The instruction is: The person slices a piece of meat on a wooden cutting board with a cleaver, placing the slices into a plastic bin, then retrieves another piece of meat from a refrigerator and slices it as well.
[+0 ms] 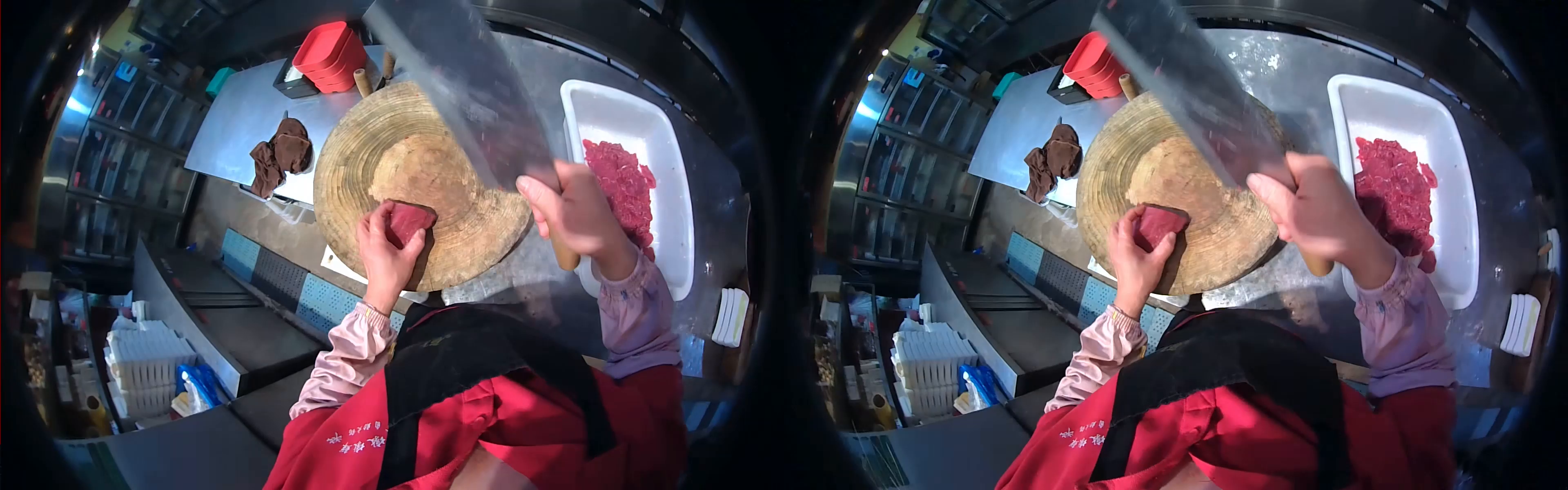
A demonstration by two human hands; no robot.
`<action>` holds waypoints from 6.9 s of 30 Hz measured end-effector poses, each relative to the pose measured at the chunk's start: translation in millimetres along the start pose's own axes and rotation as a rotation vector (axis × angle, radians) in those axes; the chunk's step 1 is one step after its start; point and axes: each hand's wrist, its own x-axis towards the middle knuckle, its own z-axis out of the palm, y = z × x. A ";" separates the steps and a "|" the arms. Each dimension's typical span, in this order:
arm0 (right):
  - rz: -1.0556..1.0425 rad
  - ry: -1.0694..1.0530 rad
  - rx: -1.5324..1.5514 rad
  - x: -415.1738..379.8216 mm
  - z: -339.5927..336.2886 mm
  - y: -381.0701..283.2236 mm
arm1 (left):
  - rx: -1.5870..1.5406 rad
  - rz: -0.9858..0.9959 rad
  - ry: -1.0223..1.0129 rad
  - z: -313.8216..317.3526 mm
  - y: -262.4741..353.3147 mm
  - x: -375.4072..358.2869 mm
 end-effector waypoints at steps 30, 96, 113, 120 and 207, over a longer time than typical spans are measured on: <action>-0.299 -0.431 -1.096 -7.4 30.0 -18.5 | -0.459 -0.077 -0.230 -7.6 -69.6 -40.9; -0.265 -0.541 -1.075 8.3 31.6 -16.1 | -0.790 -0.507 0.032 -14.8 -29.5 -25.0; -0.077 -0.316 -0.953 3.0 22.7 11.0 | -0.178 0.281 0.007 -6.8 -28.5 15.8; -0.285 -0.384 -0.938 -8.5 31.4 -5.6 | -0.097 0.404 -0.059 -9.4 -62.0 -16.3; -0.333 -0.585 -0.845 69.5 101.9 -12.1 | -0.195 0.183 -0.016 -13.3 -36.3 8.0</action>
